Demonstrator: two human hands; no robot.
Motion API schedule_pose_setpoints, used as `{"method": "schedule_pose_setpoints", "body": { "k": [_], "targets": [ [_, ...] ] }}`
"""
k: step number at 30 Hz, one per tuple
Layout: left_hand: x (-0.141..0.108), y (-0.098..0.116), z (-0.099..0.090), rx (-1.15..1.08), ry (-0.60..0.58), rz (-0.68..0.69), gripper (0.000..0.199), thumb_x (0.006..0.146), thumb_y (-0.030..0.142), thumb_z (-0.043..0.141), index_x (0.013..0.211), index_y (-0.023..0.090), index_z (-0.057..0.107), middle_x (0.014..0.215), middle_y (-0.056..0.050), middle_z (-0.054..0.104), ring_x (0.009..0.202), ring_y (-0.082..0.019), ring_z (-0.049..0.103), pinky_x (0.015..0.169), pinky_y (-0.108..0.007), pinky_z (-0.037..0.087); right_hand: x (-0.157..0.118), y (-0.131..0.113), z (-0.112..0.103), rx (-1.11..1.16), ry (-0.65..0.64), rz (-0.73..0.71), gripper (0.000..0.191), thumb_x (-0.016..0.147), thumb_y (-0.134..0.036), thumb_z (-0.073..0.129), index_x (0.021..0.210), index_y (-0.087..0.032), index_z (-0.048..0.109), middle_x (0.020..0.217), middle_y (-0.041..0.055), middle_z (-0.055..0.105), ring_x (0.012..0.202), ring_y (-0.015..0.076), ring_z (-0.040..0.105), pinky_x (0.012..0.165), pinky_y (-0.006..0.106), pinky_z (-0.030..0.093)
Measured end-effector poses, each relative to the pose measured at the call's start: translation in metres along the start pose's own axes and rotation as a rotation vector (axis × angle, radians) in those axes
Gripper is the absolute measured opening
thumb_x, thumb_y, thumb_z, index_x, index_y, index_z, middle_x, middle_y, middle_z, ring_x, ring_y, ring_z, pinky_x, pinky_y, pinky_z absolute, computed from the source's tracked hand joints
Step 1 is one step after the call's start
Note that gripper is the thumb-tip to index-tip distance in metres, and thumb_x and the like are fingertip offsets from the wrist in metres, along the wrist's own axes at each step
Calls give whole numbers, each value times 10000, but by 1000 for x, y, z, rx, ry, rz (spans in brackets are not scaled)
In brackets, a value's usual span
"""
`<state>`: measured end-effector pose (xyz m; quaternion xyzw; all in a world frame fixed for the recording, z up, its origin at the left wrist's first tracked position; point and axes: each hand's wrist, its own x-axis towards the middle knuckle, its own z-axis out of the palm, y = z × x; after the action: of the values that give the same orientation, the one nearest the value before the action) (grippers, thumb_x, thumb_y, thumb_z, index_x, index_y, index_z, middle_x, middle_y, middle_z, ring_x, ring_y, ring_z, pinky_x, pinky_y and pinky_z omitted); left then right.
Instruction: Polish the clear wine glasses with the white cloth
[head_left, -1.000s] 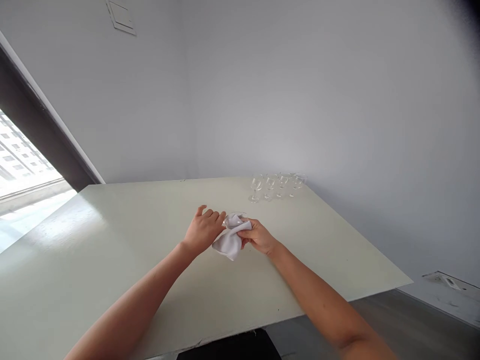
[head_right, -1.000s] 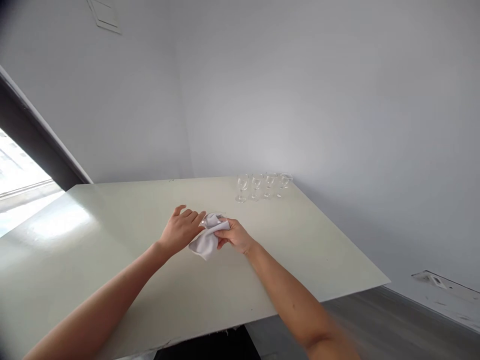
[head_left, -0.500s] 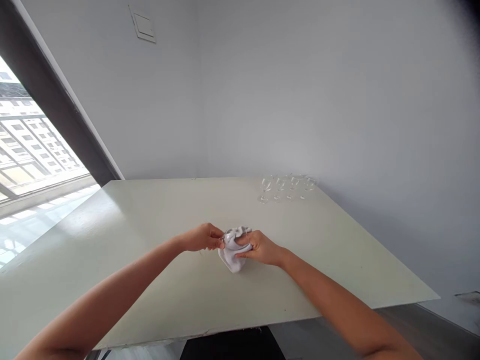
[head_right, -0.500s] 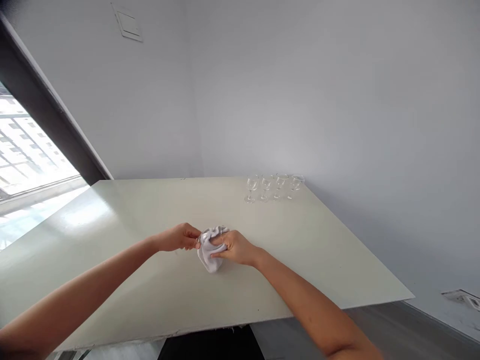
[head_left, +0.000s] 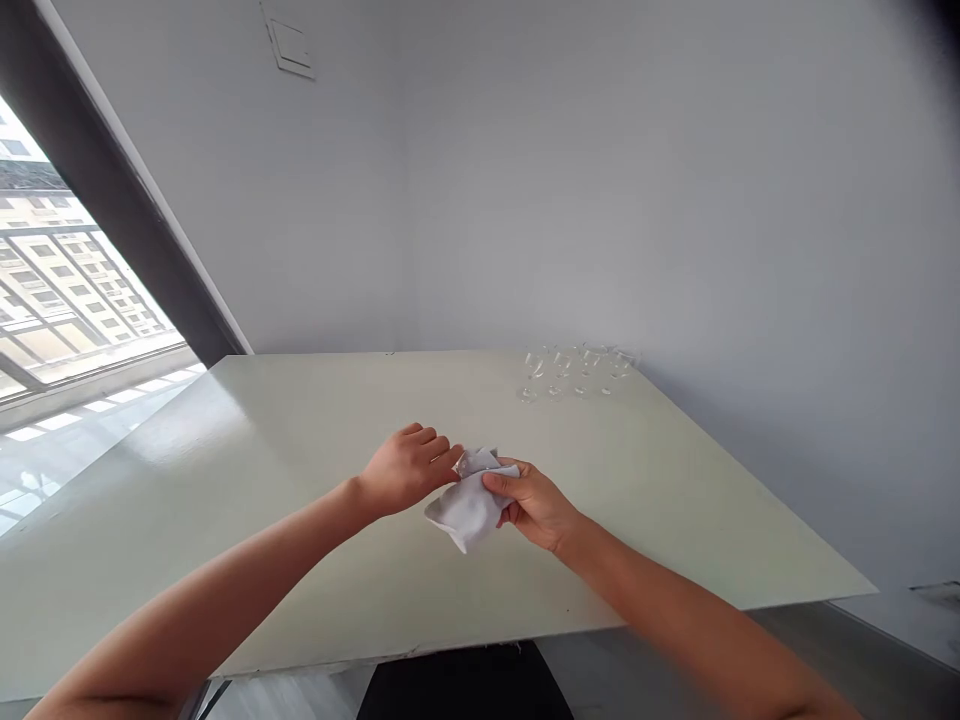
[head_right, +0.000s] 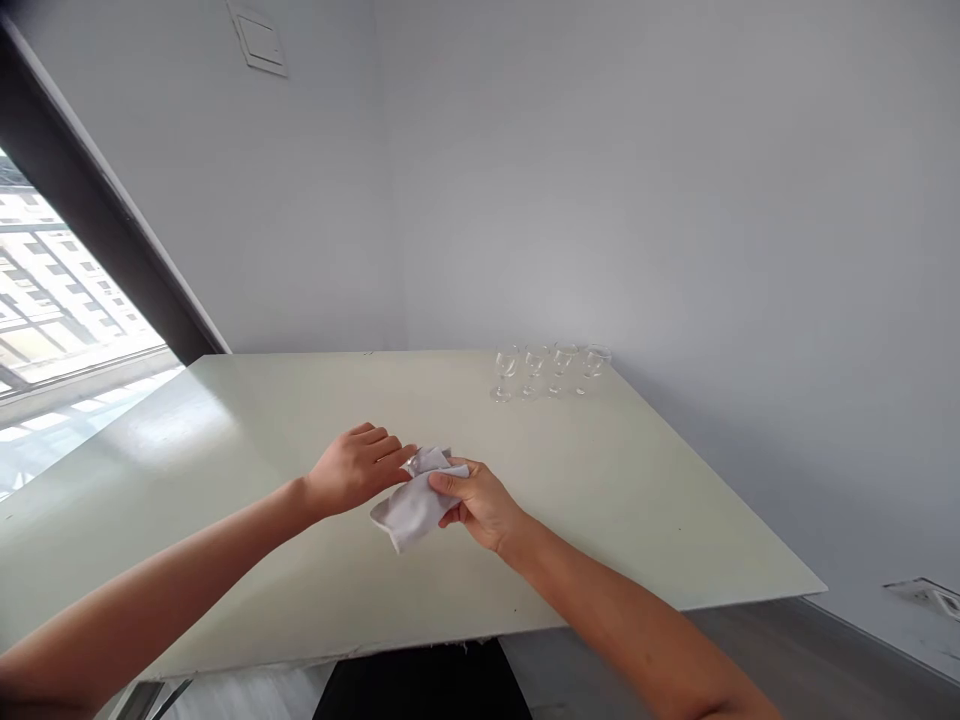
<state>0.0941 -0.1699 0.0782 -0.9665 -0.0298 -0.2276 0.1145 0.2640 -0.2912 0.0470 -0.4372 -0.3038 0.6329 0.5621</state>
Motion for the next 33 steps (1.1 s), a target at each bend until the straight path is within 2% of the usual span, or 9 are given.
{"method": "schedule_pose_setpoints", "body": {
  "k": [5, 8, 11, 14, 19, 23, 28, 31, 33],
  "targets": [
    [0, -7, 0, -495, -127, -290, 338, 793, 474, 502, 931, 197, 639, 656, -14, 570, 579, -105, 474, 549, -240, 373, -16, -8, 0, -361, -106, -124, 309, 665, -414, 683, 814, -150, 626, 661, 3, 552, 560, 122, 513, 450, 243, 422],
    [-1, -15, -2, -1011, -432, -462, 366, 739, 497, 553, 867, 168, 647, 627, 0, 544, 546, -90, 445, 509, -220, 363, -25, -16, -3, -807, -223, -367, 192, 729, -363, 632, 750, -173, 645, 636, -6, 551, 576, 117, 485, 547, 256, 397],
    [-1, -22, -2, -1364, -716, -434, 377, 708, 492, 573, 771, 126, 635, 568, -3, 513, 495, -84, 422, 445, -212, 327, -29, -17, -5, -1156, -366, -613, 139, 801, -254, 537, 829, -221, 669, 679, 10, 598, 620, 132, 497, 601, 262, 360],
    [0, -21, -3, -1221, -683, -394, 368, 752, 477, 519, 829, 138, 641, 634, -29, 574, 561, -116, 501, 480, -223, 381, -24, -9, -10, -1113, -298, -620, 123, 783, -252, 561, 829, -227, 671, 696, 16, 609, 636, 141, 504, 611, 268, 361],
    [6, 1, -7, -235, -112, -200, 320, 821, 253, 485, 1137, 244, 532, 968, -63, 624, 1024, -233, 509, 917, -465, 360, -7, 6, -15, -308, 44, -190, 261, 635, -368, 714, 761, -160, 622, 583, -24, 504, 508, 95, 444, 461, 225, 345],
    [7, 6, 0, 30, -3, 18, 252, 858, 216, 425, 1076, 193, 549, 734, -43, 605, 781, -176, 563, 897, -456, 371, -5, 12, -8, 89, 76, -66, 345, 577, -380, 755, 786, -159, 592, 592, -34, 503, 497, 73, 442, 436, 196, 322],
    [8, -11, 1, -401, -289, -104, 245, 843, 388, 441, 838, 207, 605, 589, 10, 535, 563, -113, 492, 544, -236, 380, -20, 13, -3, -450, -44, -267, 267, 665, -400, 686, 790, -174, 616, 615, -16, 543, 537, 113, 494, 507, 239, 370],
    [11, -21, -4, -801, -664, -137, 323, 828, 445, 431, 706, 191, 590, 564, 24, 515, 534, -98, 482, 483, -200, 352, -23, 6, -6, -886, -156, -496, 162, 702, -362, 654, 708, -201, 640, 661, 1, 584, 658, 146, 521, 655, 272, 388],
    [13, -22, -5, -854, -716, -140, 326, 834, 436, 416, 730, 191, 605, 601, 15, 547, 558, -106, 507, 508, -205, 378, -20, 0, -11, -934, -199, -512, 148, 718, -357, 634, 722, -210, 649, 689, 13, 604, 690, 158, 529, 683, 285, 391]
  ]
}}
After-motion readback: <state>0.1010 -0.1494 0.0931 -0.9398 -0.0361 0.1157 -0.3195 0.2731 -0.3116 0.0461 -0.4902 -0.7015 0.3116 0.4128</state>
